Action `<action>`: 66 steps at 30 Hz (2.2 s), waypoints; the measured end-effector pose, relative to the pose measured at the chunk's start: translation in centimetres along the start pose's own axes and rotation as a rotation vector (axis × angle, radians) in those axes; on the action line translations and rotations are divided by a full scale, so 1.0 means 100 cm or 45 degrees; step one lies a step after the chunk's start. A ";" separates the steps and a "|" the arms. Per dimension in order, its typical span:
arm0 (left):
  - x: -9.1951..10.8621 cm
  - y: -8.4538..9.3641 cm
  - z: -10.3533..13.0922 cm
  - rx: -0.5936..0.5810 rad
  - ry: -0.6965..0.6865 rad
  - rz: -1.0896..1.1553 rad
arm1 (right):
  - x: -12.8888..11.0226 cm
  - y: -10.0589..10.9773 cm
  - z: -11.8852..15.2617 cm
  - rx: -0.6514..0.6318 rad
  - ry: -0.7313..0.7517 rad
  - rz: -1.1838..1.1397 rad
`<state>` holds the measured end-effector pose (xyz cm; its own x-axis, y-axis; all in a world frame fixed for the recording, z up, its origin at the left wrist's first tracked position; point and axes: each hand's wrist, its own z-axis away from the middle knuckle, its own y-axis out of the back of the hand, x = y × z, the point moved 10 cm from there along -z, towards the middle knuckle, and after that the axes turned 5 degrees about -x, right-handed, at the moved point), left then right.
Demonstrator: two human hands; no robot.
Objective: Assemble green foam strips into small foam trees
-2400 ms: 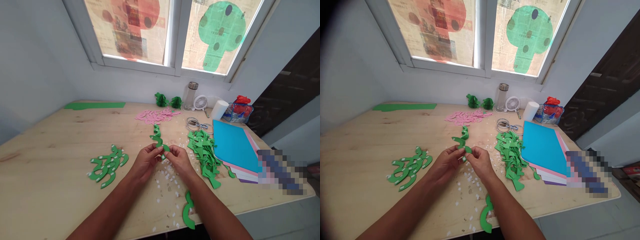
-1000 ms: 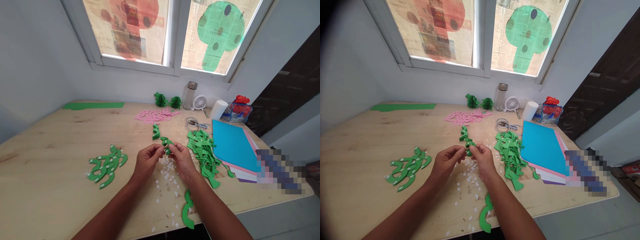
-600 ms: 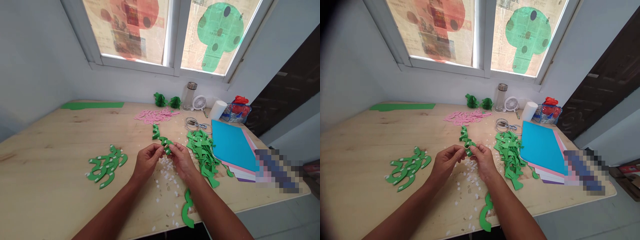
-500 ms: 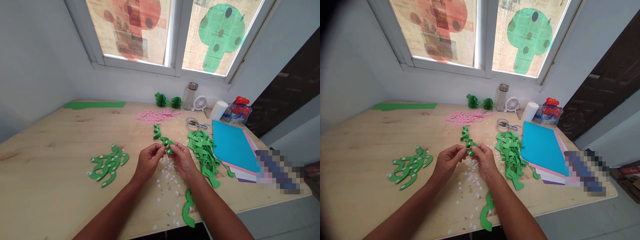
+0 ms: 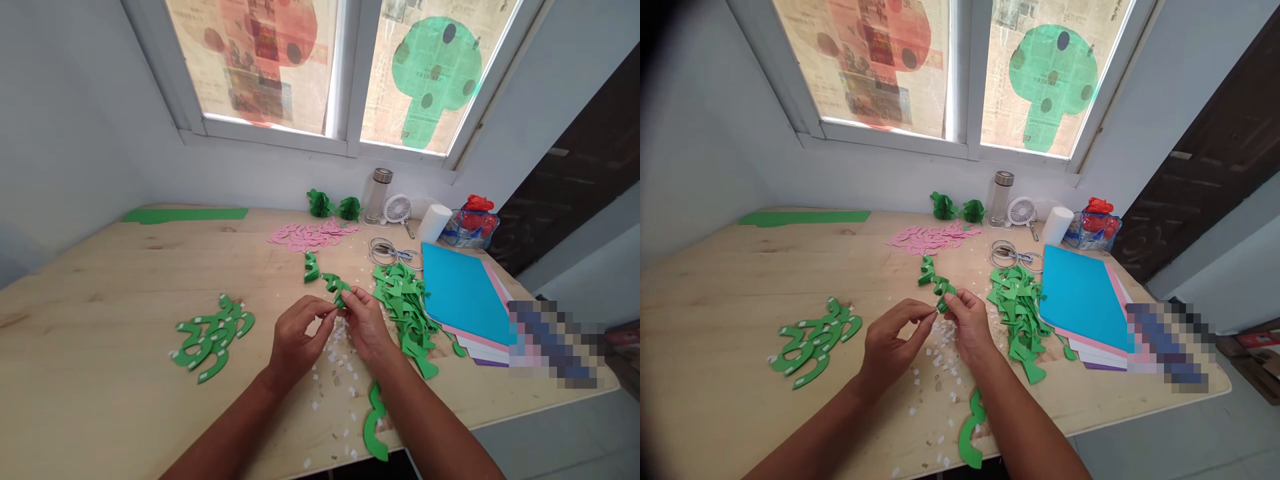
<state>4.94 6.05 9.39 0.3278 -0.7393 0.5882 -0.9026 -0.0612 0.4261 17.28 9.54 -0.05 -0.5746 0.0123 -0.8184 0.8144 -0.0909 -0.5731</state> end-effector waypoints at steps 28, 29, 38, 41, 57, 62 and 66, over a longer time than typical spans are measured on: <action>-0.054 -0.005 0.010 0.015 0.628 0.136 | -0.019 -0.004 0.002 0.012 0.273 0.534; -0.056 -0.006 0.011 0.020 0.640 0.145 | -0.019 -0.003 0.002 0.011 0.286 0.581; -0.073 -0.009 0.018 0.054 0.767 0.222 | -0.009 0.003 -0.001 0.012 0.254 0.611; -0.073 -0.008 0.018 0.051 0.780 0.216 | -0.006 0.007 -0.003 0.033 0.251 0.629; -0.085 -0.020 0.023 0.009 0.936 0.489 | -0.012 0.003 -0.001 0.020 0.323 0.782; -0.091 -0.025 0.027 0.008 1.007 0.588 | -0.010 0.003 -0.002 -0.009 0.302 0.746; -0.094 -0.027 0.028 0.010 1.036 0.610 | -0.010 0.002 -0.001 0.002 0.304 0.760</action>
<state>3.57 11.29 0.80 0.0126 0.0081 0.9999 -0.9925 0.1213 0.0115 18.02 9.64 0.69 0.0114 0.1805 -0.9835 0.9882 -0.1521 -0.0165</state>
